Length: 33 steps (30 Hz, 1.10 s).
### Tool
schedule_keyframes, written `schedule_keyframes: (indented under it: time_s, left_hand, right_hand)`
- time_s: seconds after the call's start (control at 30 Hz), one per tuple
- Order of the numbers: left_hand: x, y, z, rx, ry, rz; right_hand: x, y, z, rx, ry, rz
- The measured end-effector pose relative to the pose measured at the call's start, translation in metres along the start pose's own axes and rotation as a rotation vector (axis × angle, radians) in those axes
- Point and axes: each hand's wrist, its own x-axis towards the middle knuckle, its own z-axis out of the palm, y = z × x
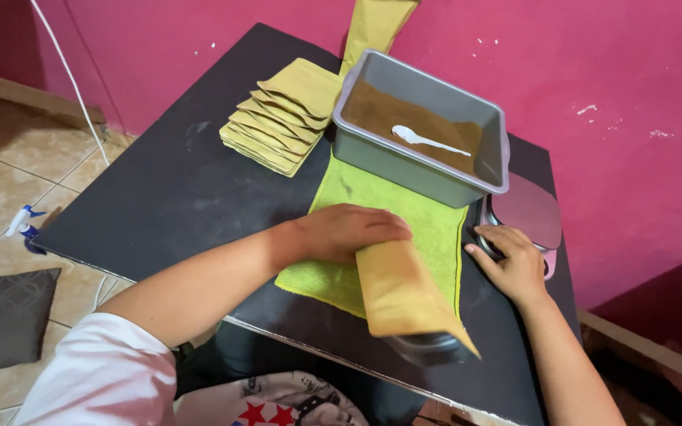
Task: The person is manually filling empty coffee bags with ground coffee using a spoon and a digital scale for measurement.
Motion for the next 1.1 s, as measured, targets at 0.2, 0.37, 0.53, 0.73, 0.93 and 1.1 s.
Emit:
schedule_keyframes:
  time_s: [0.2,0.37,0.53,0.73,0.93,1.1]
  left_hand:
    - [-0.005,-0.009,0.007,-0.079,0.019,-0.123]
    - [-0.005,-0.011,0.009,-0.102,-0.002,-0.171]
    - [-0.004,-0.006,0.0,-0.141,-0.007,-0.221]
    - [0.003,0.01,-0.008,-0.349,0.208,-0.306]
    - [0.024,0.026,-0.043,-0.425,0.574,-0.356]
    - [0.052,-0.006,-0.114,-0.348,0.44,-0.327]
  right_hand:
    - [0.003,-0.008,-0.004,-0.002,-0.006,0.021]
    - [0.002,-0.008,-0.004,-0.007,-0.027,0.028]
    - [0.001,-0.006,-0.004,-0.006,-0.028,0.029]
    - [-0.011,0.012,0.001,-0.023,-0.025,0.089]
    - [-0.003,0.007,-0.001,0.046,-0.005,0.131]
    - [0.078,-0.035,-0.062,0.322,0.054,0.276]
